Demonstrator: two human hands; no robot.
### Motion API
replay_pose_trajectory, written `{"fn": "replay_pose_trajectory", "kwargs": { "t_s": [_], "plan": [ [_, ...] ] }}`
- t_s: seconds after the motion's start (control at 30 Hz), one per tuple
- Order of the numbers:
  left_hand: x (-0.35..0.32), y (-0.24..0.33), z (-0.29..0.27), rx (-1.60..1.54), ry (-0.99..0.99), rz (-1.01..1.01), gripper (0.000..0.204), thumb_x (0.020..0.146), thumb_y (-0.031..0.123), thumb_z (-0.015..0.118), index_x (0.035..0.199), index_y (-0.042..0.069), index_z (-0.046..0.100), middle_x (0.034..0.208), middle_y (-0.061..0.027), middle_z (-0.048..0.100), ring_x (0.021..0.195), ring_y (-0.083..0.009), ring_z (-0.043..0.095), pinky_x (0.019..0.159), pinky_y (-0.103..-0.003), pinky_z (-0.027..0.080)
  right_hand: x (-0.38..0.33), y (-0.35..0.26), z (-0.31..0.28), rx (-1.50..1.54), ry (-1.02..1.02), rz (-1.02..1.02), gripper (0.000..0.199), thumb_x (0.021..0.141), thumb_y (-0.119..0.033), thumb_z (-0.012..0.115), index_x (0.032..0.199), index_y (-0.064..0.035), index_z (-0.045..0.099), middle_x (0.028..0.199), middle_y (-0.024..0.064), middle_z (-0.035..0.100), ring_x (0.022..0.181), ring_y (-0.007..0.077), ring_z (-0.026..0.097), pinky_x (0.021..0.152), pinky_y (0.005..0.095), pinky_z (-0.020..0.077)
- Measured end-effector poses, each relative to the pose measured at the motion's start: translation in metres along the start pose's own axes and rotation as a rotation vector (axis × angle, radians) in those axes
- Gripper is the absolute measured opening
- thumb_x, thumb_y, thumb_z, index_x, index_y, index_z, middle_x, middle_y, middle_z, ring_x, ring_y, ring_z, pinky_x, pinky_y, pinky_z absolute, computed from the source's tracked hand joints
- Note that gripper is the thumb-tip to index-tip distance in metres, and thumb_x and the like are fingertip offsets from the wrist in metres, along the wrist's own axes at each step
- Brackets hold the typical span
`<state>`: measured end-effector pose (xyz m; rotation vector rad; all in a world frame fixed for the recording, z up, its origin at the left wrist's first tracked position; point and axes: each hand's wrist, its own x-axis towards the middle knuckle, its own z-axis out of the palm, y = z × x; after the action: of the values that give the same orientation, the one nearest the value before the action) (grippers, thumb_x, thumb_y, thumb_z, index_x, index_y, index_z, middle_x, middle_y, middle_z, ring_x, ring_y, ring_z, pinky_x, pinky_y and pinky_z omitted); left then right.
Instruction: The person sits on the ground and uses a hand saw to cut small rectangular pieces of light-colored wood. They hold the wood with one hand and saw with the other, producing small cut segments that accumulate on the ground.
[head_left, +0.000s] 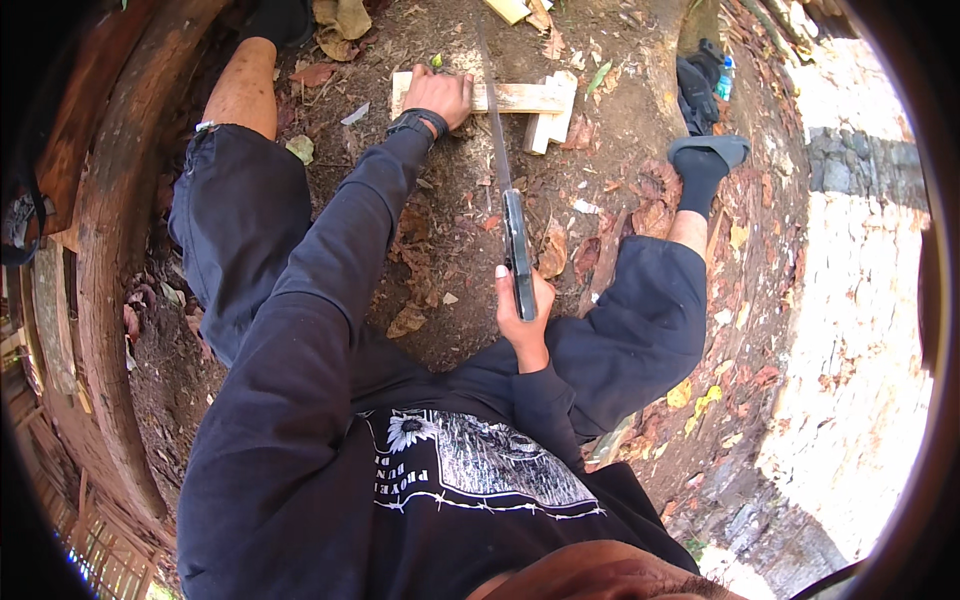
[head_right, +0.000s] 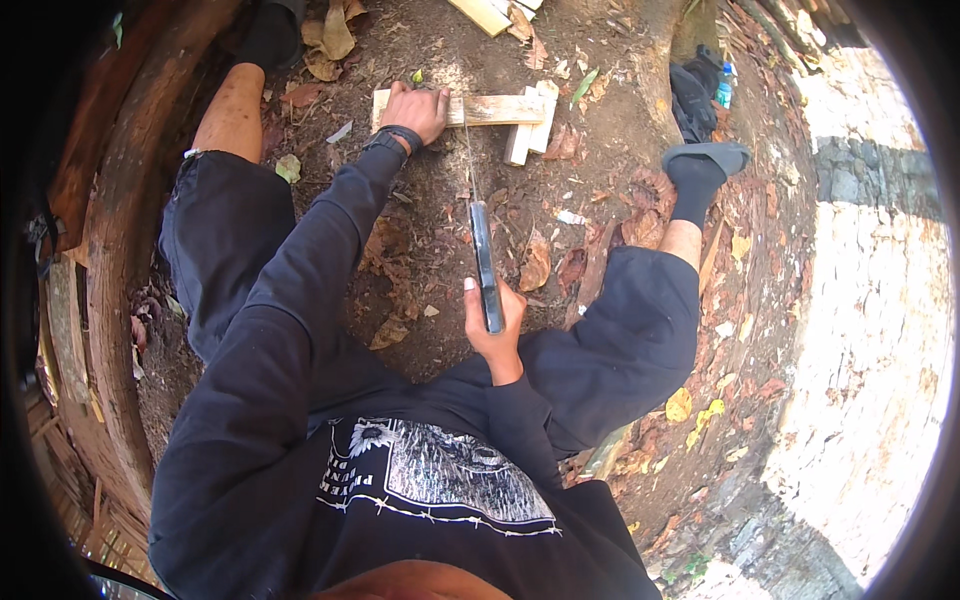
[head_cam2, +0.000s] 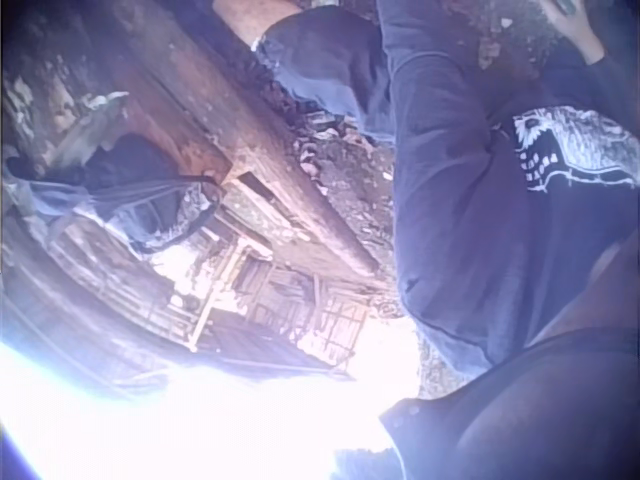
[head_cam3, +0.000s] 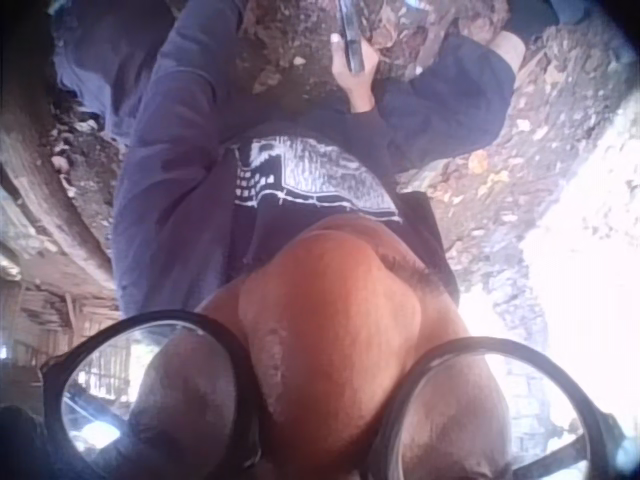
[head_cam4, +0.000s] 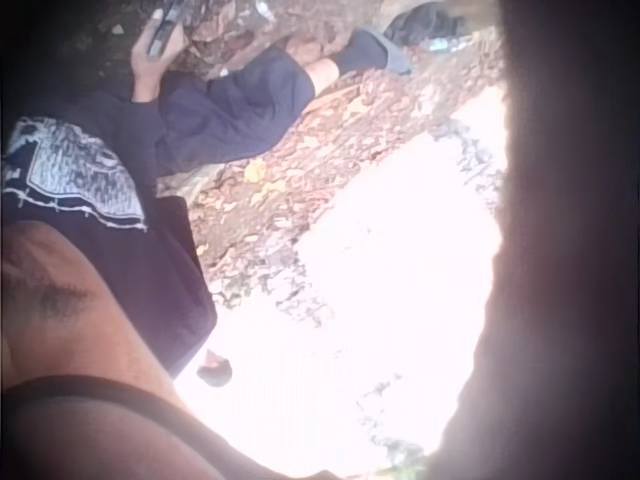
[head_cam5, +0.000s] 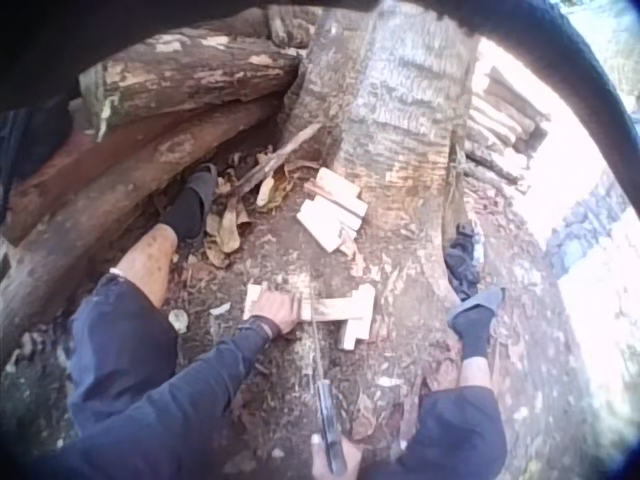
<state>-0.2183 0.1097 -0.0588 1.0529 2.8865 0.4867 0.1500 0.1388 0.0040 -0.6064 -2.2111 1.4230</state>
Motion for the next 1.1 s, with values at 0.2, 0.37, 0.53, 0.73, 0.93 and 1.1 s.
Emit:
{"fn": "replay_pose_trajectory", "kwargs": {
  "t_s": [0.2, 0.37, 0.53, 0.73, 0.93, 1.1],
  "plan": [
    [-0.005, 0.002, 0.0, -0.047, 0.055, 0.007, 0.059, 0.117, 0.041, 0.031, 0.103, 0.007, 0.077, 0.08, -0.0214, 0.074, 0.077, -0.0381, 0.069, 0.106, -0.051, 0.039, -0.001, 0.006, -0.001, -0.009, 0.002, 0.0, 0.017, 0.1, -0.011, 0.076, 0.09, 0.0003, 0.07, 0.061, 0.0013, 0.054, 0.054, 0.0082, 0.05, 0.054, 0.0307, 0.043],
    [-0.001, -0.003, 0.001, -0.001, 0.029, 0.026, 0.059, 0.117, 0.04, 0.028, 0.103, 0.007, 0.076, 0.078, -0.02, 0.074, 0.078, -0.0377, 0.069, 0.108, -0.051, 0.039, 0.012, 0.011, 0.003, -0.035, 0.039, -0.111, 0.019, 0.101, -0.012, 0.075, 0.089, 0.0014, 0.069, 0.062, 0.0026, 0.055, 0.056, 0.0096, 0.052, 0.055, 0.0322, 0.044],
    [0.002, -0.002, 0.001, -0.024, 0.025, -0.019, 0.058, 0.117, 0.039, 0.028, 0.107, 0.008, 0.076, 0.081, -0.0198, 0.075, 0.08, -0.0374, 0.07, 0.108, -0.051, 0.038, 0.073, 0.018, 0.027, 0.001, 0.03, -0.072, 0.021, 0.103, -0.014, 0.073, 0.09, 0.0013, 0.069, 0.064, 0.0043, 0.057, 0.057, 0.0116, 0.054, 0.056, 0.0344, 0.0453],
    [0.003, 0.0, 0.005, 0.026, 0.079, -0.093, 0.058, 0.115, 0.038, 0.033, 0.097, 0.008, 0.08, 0.083, -0.0204, 0.077, 0.079, -0.0383, 0.07, 0.106, -0.052, 0.037, 0.003, -0.001, -0.013, 0.005, -0.042, 0.04, 0.012, 0.101, -0.01, 0.074, 0.097, 0.0015, 0.073, 0.065, 0.0077, 0.06, 0.058, 0.0129, 0.058, 0.059, 0.0336, 0.0485],
    [-0.006, 0.002, 0.002, -0.025, 0.021, 0.011, 0.061, 0.116, 0.04, 0.03, 0.097, 0.008, 0.079, 0.078, -0.0205, 0.075, 0.077, -0.0389, 0.068, 0.106, -0.051, 0.039, -0.053, -0.016, -0.044, -0.071, -0.025, 0.022, 0.009, 0.099, -0.006, 0.074, 0.097, 0.0032, 0.074, 0.064, 0.008, 0.06, 0.055, 0.0146, 0.063, 0.056, 0.0337, 0.0489],
    [0.001, 0.001, 0.006, 0.054, 0.019, 0.026, 0.061, 0.116, 0.041, 0.029, 0.098, 0.009, 0.078, 0.077, -0.0189, 0.075, 0.076, -0.0378, 0.067, 0.107, -0.05, 0.038, 0.061, 0.012, 0.03, 0.122, 0.034, 0.039, 0.023, 0.104, -0.015, 0.074, 0.088, 0.0002, 0.068, 0.064, -0.0001, 0.057, 0.057, 0.0086, 0.051, 0.054, 0.0306, 0.0408]
  ]
}}
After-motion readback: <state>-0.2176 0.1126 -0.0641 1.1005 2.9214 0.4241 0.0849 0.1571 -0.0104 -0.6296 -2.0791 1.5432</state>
